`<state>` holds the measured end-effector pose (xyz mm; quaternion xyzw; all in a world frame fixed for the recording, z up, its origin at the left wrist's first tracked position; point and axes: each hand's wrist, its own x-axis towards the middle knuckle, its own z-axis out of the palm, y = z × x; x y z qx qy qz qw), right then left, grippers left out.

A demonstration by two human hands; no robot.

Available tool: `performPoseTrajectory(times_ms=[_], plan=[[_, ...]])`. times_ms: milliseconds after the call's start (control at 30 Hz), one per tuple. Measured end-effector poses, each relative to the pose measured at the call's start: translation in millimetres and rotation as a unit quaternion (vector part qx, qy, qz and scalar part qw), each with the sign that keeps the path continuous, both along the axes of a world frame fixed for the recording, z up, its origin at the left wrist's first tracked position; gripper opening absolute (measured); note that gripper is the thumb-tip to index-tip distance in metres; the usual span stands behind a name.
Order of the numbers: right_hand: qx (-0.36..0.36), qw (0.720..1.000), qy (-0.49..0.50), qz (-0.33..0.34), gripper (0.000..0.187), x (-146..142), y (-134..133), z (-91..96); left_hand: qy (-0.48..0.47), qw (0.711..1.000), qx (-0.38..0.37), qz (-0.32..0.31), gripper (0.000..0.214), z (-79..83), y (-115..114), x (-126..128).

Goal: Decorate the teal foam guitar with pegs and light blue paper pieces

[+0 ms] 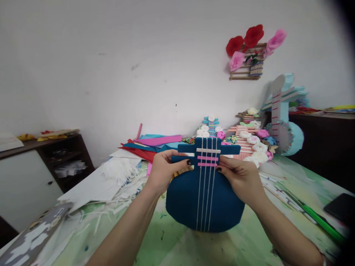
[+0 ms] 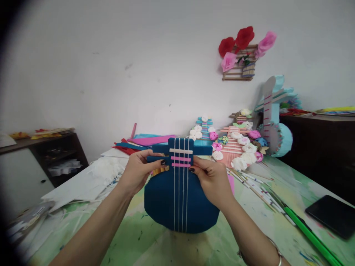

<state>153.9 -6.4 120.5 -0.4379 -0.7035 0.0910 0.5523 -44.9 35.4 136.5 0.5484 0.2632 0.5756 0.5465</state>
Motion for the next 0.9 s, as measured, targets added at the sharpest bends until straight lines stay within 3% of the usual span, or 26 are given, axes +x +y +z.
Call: performPoseTrajectory(times_ms=[900], plan=[[0.006,1.0,-0.01,0.005,0.029,0.3,-0.9,-0.2,0.011,1.0,0.023,-0.016,0.022,0.9,-0.7,-3.5]])
